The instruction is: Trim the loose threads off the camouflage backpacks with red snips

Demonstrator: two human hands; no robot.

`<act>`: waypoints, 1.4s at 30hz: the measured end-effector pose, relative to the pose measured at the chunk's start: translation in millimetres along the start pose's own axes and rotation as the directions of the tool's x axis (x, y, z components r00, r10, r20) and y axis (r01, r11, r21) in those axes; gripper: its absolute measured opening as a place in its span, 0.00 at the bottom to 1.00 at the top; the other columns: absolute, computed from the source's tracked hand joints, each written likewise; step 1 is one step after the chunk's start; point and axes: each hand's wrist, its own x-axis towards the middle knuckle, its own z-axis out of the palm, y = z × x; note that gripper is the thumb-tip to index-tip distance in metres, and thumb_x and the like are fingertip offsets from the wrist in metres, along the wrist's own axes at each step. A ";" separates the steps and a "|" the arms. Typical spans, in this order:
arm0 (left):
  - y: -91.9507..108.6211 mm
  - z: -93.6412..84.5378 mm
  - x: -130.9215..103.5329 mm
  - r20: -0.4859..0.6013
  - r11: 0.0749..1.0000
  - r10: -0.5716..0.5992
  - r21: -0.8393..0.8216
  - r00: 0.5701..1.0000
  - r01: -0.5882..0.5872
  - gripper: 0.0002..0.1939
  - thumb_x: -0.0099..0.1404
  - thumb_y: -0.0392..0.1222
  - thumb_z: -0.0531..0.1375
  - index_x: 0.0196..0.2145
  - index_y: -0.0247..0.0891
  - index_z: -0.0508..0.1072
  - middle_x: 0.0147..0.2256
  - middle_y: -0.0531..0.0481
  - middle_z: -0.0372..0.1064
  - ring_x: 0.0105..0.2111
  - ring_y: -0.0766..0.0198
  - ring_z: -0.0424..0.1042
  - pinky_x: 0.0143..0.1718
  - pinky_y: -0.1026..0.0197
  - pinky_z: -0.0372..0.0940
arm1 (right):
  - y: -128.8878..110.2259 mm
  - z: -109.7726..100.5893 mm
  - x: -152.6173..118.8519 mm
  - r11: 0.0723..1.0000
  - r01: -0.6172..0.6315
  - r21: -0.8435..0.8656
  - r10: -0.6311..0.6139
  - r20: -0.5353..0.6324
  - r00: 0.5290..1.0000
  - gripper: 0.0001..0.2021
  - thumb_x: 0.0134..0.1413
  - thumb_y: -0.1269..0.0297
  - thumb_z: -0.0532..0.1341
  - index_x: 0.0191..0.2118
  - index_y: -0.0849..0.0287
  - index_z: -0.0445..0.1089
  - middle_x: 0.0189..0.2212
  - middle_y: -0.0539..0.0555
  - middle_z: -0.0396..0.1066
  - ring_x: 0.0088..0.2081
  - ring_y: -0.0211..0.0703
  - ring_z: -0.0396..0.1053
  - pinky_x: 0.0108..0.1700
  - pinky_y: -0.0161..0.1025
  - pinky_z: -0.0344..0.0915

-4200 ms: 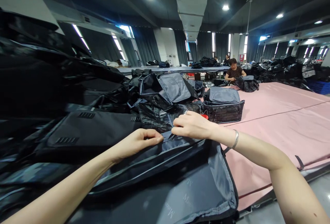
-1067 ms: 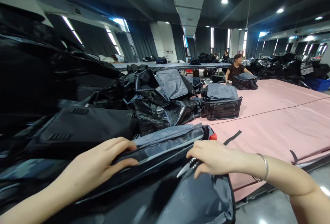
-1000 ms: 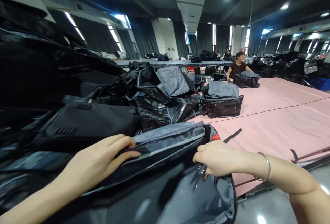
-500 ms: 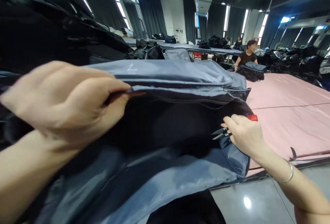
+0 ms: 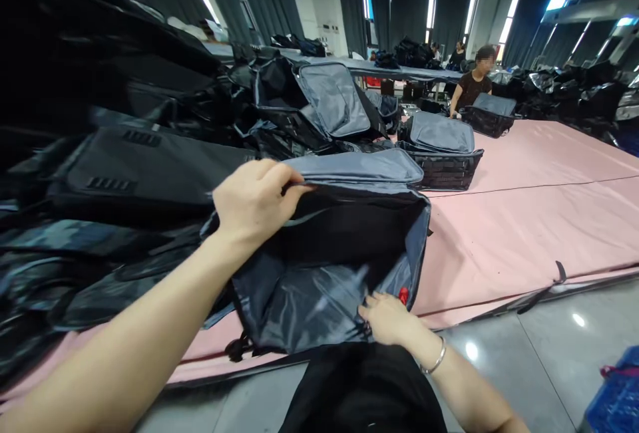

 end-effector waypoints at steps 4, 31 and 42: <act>-4.1 -0.9 12.5 0.060 0.998 -0.059 -0.023 0.996 0.060 0.08 0.58 0.46 0.59 0.27 0.40 0.68 0.27 0.50 0.65 0.31 0.58 0.66 0.26 0.60 0.51 | -2.7 15.1 -5.5 1.000 -0.008 -0.009 0.008 0.068 0.998 0.26 0.47 0.76 0.55 0.55 0.67 0.62 0.55 0.66 0.60 0.57 0.54 0.57 0.58 0.48 0.54; 104.6 -7.6 -244.1 -0.170 0.973 -0.068 -0.229 0.983 0.028 0.10 0.51 0.30 0.65 0.29 0.41 0.71 0.23 0.52 0.71 0.21 0.65 0.67 0.28 0.61 0.60 | -40.8 58.9 -60.6 -0.046 0.330 0.943 0.666 -0.217 0.713 0.16 0.51 0.52 0.61 0.27 0.60 0.64 0.17 0.42 0.51 0.16 0.27 0.41 0.18 0.29 0.40; 158.2 -20.1 -235.0 0.876 -0.352 -0.375 -0.437 0.303 0.828 0.21 0.51 0.59 0.62 0.26 0.34 0.75 0.29 0.43 0.73 0.26 0.60 0.69 0.30 0.59 0.65 | -37.5 36.2 -47.5 -0.069 0.495 0.866 0.752 -0.281 0.597 0.22 0.46 0.57 0.66 0.20 0.57 0.49 0.14 0.39 0.44 0.16 0.27 0.40 0.19 0.30 0.42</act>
